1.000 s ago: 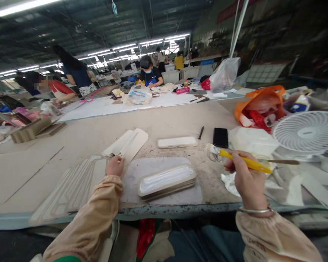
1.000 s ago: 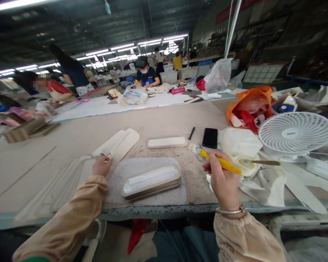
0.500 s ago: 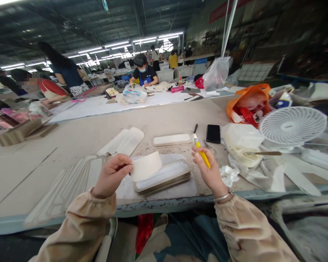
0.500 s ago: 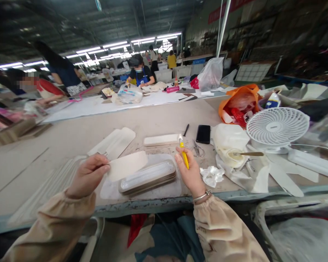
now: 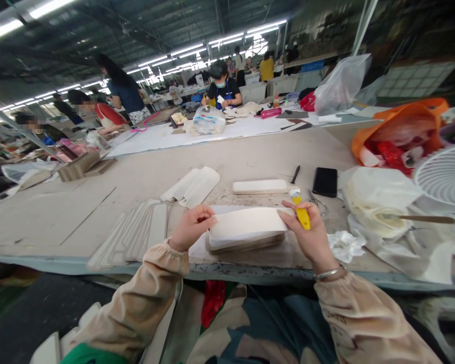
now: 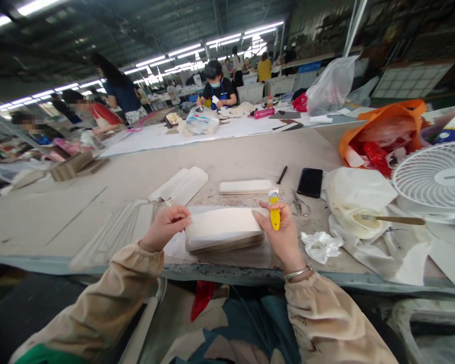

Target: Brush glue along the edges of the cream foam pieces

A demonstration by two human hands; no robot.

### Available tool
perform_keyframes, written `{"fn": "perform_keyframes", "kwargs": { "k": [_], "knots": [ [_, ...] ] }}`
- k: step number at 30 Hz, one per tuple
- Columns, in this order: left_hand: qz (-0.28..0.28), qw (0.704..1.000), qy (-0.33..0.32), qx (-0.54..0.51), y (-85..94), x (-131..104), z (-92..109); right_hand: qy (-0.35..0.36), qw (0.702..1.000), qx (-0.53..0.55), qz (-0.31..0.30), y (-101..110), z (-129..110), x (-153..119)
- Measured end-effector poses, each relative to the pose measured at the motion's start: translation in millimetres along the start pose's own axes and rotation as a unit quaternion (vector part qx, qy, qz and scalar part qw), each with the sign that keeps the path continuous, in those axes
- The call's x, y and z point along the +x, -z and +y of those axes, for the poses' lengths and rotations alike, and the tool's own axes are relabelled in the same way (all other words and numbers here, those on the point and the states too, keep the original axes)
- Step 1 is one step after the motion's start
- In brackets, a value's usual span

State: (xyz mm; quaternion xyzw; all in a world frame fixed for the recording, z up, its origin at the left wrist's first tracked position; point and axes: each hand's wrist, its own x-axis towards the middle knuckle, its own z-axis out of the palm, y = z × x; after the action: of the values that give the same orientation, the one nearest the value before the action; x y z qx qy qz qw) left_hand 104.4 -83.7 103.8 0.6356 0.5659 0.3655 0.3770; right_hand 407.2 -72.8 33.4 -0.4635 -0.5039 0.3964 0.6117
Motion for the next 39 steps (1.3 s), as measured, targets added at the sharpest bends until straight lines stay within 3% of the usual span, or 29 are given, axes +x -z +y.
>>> {"fn": "perform_keyframes", "kwargs": {
  "k": [5,12,22,29,35,39],
  "knots": [
    [0.013,0.987,0.048,0.155,-7.1,-6,-30,0.034,0.981,-0.190,0.020,-4,0,1],
    [0.036,0.959,0.054,0.275,-12.8,-14,-33,0.054,0.945,-0.322,-0.014,-16,-1,-1],
    [0.031,0.945,0.057,0.322,-18.8,-18,-47,0.052,0.907,-0.416,-0.038,-14,12,-1],
    [0.101,0.961,0.045,0.253,-10.3,-28,-60,0.065,0.906,-0.417,-0.043,-15,17,-2],
    [0.069,0.971,0.036,0.228,-12.2,-42,-65,0.058,0.901,-0.429,-0.037,-15,21,-3],
    [0.077,0.973,0.036,0.214,-15.8,-43,-66,0.073,0.899,-0.431,-0.035,-15,23,-5]
  ]
}}
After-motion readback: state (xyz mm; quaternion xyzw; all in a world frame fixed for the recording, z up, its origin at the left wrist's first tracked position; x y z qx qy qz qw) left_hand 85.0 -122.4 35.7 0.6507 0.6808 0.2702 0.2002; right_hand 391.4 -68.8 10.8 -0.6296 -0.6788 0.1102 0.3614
